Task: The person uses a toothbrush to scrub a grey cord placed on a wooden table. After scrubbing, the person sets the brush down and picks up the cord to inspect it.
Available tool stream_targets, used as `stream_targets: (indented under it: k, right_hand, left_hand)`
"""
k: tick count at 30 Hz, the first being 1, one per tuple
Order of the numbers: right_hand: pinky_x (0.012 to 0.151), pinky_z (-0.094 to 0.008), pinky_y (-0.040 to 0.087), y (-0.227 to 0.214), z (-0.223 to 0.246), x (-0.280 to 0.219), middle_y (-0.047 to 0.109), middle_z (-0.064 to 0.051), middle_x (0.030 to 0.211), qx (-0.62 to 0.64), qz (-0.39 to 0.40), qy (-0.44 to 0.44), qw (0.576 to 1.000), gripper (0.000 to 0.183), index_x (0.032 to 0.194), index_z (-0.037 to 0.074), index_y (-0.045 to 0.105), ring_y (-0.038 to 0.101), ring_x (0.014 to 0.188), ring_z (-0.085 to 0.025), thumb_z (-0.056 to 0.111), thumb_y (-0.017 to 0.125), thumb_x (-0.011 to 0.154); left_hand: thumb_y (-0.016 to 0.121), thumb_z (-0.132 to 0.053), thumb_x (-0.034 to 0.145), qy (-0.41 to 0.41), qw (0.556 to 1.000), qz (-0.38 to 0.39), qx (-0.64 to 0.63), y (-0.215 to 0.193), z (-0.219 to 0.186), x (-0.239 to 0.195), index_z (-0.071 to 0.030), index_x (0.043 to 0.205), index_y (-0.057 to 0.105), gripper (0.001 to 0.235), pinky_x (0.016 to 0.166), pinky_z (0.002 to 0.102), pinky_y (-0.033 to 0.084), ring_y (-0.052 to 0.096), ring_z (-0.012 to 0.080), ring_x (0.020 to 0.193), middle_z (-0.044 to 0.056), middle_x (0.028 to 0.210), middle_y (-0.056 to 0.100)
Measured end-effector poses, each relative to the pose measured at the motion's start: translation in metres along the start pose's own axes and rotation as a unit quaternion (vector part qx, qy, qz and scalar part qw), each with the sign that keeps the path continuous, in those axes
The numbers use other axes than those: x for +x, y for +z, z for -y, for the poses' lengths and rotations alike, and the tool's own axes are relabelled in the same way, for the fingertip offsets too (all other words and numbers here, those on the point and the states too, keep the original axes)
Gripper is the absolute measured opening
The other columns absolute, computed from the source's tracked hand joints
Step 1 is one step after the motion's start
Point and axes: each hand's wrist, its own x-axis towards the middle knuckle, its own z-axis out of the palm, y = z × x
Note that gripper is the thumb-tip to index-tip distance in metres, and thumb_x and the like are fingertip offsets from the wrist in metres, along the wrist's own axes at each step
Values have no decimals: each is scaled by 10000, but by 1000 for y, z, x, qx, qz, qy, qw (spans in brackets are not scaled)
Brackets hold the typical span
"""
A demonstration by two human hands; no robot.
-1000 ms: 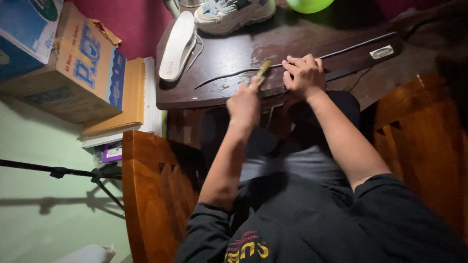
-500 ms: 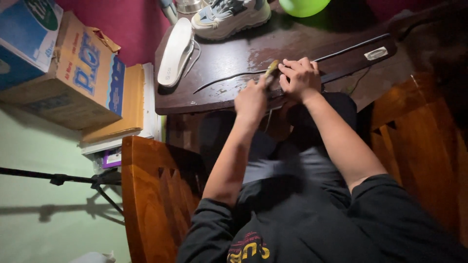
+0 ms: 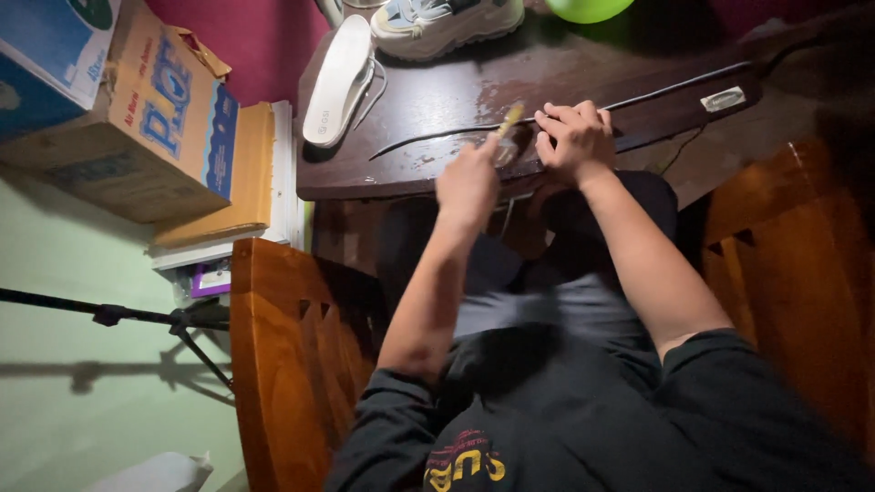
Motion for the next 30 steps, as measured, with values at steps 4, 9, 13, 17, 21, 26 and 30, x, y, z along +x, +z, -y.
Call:
stream_targets:
  k: [4, 9, 13, 17, 21, 26, 30]
  right_hand:
    - [868, -351, 450, -3, 0, 1, 770, 79, 1151, 4, 6, 1, 1000, 332, 1143, 366, 819, 625, 996, -172, 406, 628, 875]
    - [824, -440, 425, -27, 14, 11, 787, 29, 1209, 74, 30, 22, 997, 350, 1162, 236, 849, 590, 979, -261, 304, 622, 904]
    - [793, -438, 441, -23, 13, 10, 788, 56, 1188, 55, 13, 7, 998, 332, 1156, 253, 855, 587, 956, -256, 307, 662, 891]
    - [830, -447, 430, -27, 13, 12, 779, 37, 1220, 56, 41, 16, 997, 367, 1194, 237, 840, 589, 996, -268, 331, 619, 917]
    - [826, -447, 430, -27, 13, 10, 778, 37, 1210, 79, 35, 22, 996, 330, 1172, 239, 841, 590, 993, -265, 296, 658, 903]
    - [831, -423, 426, -27, 15, 10, 782, 46, 1204, 70, 30, 25, 997, 349, 1178, 245, 844, 587, 975, -257, 316, 638, 905]
    - [804, -427, 429, -27, 13, 12, 790, 37, 1172, 70, 15, 22, 997, 346, 1151, 241, 849, 599, 945, -266, 310, 646, 879]
  left_hand:
    - [465, -149, 1019, -12, 1000, 21, -2, 3, 6, 2, -264, 1435, 573, 445, 778, 633, 601, 748, 453, 938, 134, 1017, 677]
    - [428, -117, 990, -134, 989, 50, 39, -49, 58, -8, -238, 1288, 633, 381, 731, 564, 567, 696, 429, 887, 165, 973, 654]
    - [442, -165, 979, -88, 996, 15, 24, -47, 37, -6, -272, 1377, 585, 436, 675, 591, 552, 700, 444, 841, 142, 970, 651]
    - [439, -53, 925, 7, 998, 60, -2, -13, -7, 13, -260, 1449, 495, 566, 667, 558, 539, 694, 434, 817, 145, 972, 641]
    - [409, -180, 1011, -41, 996, 81, -3, -5, -5, 15, -266, 1418, 525, 432, 685, 569, 540, 711, 436, 833, 153, 979, 638]
    - [368, -213, 1029, -92, 992, 66, 51, -41, 50, 3, -317, 1433, 575, 465, 730, 556, 535, 685, 434, 876, 149, 995, 644]
    - [386, -16, 991, -28, 998, 59, 12, -38, 32, 3, -292, 1512, 528, 606, 582, 456, 511, 624, 298, 678, 85, 879, 568]
